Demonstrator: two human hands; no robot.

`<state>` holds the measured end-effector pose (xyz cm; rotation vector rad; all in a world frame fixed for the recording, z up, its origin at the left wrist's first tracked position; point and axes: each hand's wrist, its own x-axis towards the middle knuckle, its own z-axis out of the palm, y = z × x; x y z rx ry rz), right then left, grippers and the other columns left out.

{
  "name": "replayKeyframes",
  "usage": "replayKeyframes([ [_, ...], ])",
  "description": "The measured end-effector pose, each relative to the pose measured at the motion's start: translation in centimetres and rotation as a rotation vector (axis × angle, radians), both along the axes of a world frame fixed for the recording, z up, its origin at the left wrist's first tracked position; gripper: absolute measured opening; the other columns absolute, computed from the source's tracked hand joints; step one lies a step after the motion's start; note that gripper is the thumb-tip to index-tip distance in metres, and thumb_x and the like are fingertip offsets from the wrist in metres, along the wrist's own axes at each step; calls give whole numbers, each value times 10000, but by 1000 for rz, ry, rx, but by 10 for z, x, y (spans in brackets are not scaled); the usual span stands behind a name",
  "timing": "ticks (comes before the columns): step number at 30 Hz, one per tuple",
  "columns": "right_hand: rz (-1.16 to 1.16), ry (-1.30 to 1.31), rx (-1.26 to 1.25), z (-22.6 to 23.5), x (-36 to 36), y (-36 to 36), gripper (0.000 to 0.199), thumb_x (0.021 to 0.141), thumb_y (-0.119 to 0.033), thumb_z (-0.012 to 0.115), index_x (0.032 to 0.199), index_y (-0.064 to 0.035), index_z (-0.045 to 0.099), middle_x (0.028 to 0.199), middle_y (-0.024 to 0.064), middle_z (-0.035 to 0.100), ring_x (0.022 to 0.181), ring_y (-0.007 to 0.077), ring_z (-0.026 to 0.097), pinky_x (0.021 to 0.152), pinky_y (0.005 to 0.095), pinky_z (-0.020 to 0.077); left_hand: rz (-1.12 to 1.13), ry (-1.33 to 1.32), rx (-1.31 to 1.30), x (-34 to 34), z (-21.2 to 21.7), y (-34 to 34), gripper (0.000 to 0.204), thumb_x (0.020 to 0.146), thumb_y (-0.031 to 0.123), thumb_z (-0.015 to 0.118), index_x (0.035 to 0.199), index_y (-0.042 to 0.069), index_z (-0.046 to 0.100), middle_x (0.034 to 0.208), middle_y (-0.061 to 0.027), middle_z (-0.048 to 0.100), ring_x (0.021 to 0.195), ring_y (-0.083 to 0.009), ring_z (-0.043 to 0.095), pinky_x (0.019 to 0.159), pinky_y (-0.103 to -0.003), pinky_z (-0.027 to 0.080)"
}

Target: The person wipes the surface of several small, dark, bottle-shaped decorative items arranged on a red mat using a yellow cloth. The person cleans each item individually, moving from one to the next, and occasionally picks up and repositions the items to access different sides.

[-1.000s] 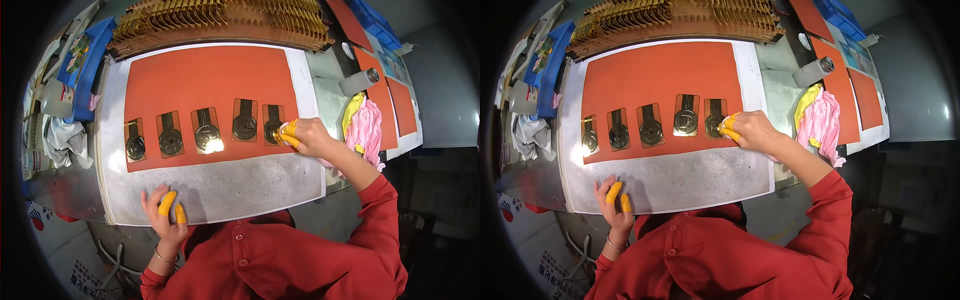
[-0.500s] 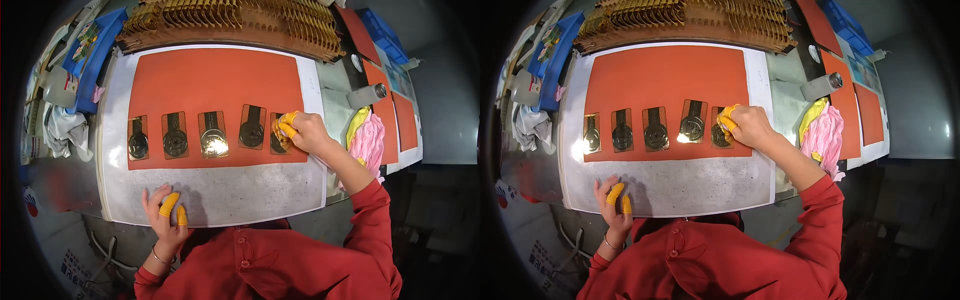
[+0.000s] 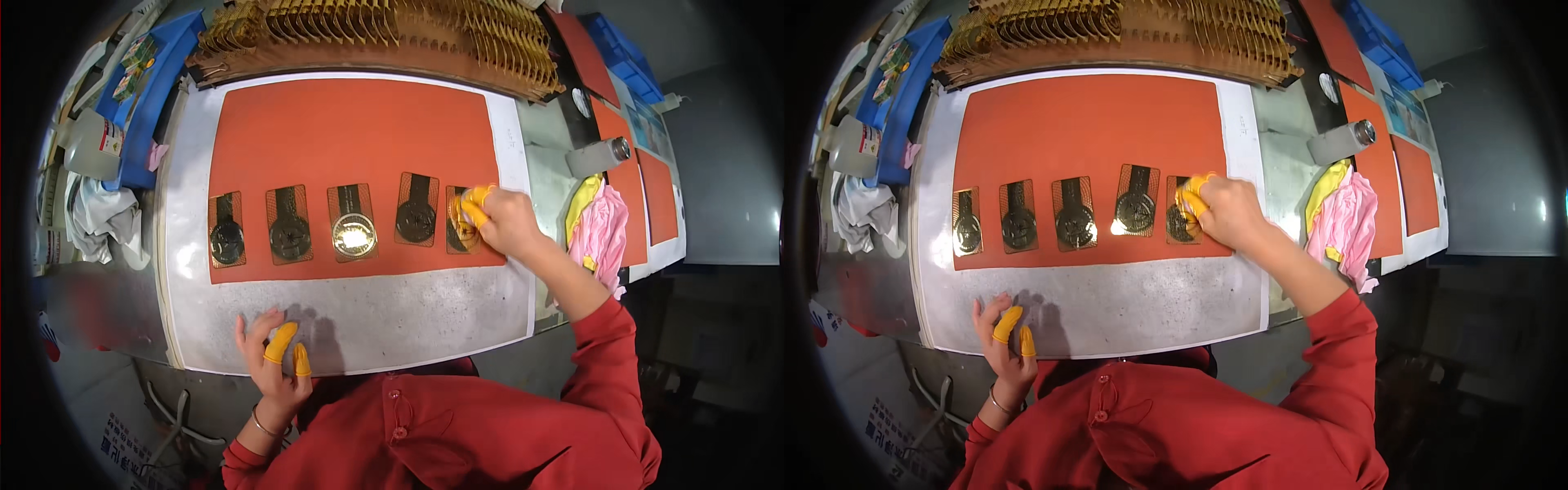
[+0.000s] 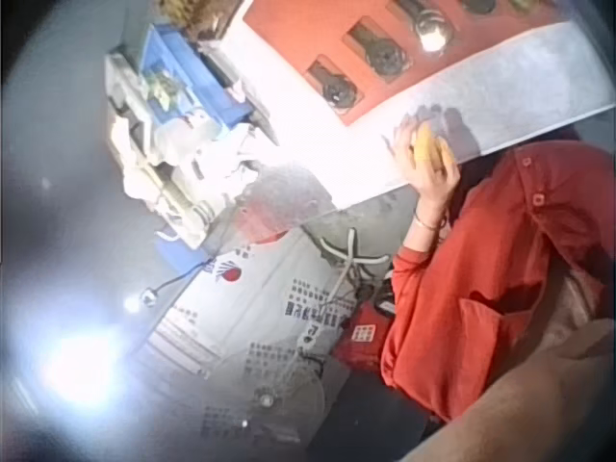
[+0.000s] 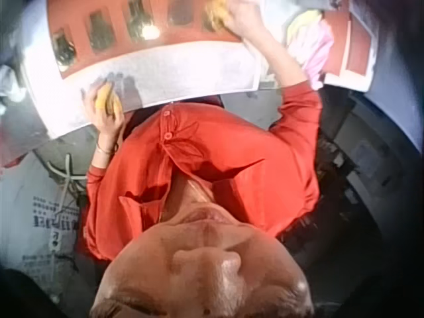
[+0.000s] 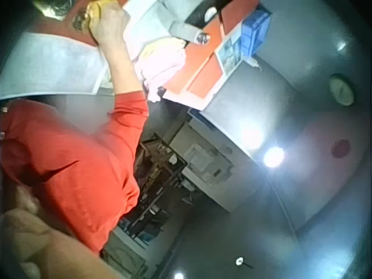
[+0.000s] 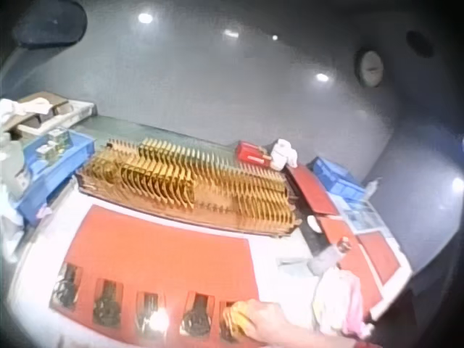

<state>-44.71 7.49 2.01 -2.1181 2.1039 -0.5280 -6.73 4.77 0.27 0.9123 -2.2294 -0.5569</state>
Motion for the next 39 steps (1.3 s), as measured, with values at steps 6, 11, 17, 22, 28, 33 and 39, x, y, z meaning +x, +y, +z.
replayKeyframes([
  [6,-70,74,-45,-6,-12,-15,75,777,-123,620,772,-48,617,639,140,579,585,321,575,529,388,467,-20,-7,25,-5,3,-5,302,728,28,539,1029,7,553,1107,-175,537,1065,-359,534,1034,-555,181],
  [11,-51,50,-37,1,3,-2,77,775,-119,623,755,-45,613,635,127,579,579,311,577,526,381,463,2,3,-5,-3,0,-3,300,733,34,547,1031,3,551,1113,-176,535,1066,-360,533,1036,-553,179],
  [17,-66,71,-34,-4,-5,-9,85,786,-146,623,778,-61,619,638,129,582,586,302,582,530,379,465,-20,-16,17,1,0,-2,309,729,33,551,1036,0,549,1117,-176,533,1072,-361,530,1037,-553,179],
  [22,-156,101,-59,-3,-15,-28,120,808,-163,602,771,-49,615,660,138,594,618,332,585,553,404,465,-13,-40,-13,-5,3,-2,299,743,52,545,1037,1,548,1129,-174,532,1074,-358,529,1033,-553,188],
  [28,-167,-61,59,14,-27,-32,129,811,-150,604,862,-39,644,767,159,634,679,311,620,602,356,487,-3,-31,-3,-1,0,-1,298,748,63,547,1042,10,552,1121,-171,540,1073,-358,533,1031,-546,197],
  [33,-72,-32,75,7,-10,-9,121,810,-171,593,820,-56,629,721,138,609,637,320,594,579,391,472,-7,-30,-7,-5,0,-2,287,753,56,556,1037,20,558,1117,-162,542,1077,-347,533,1038,-536,187],
  [39,-47,-46,77,5,-6,6,143,808,-202,577,783,-68,621,683,142,593,625,333,582,575,418,461,-3,-30,-31,-5,-2,2,273,757,60,578,1026,12,556,1117,-155,540,1073,-339,536,1045,-529,173],
])
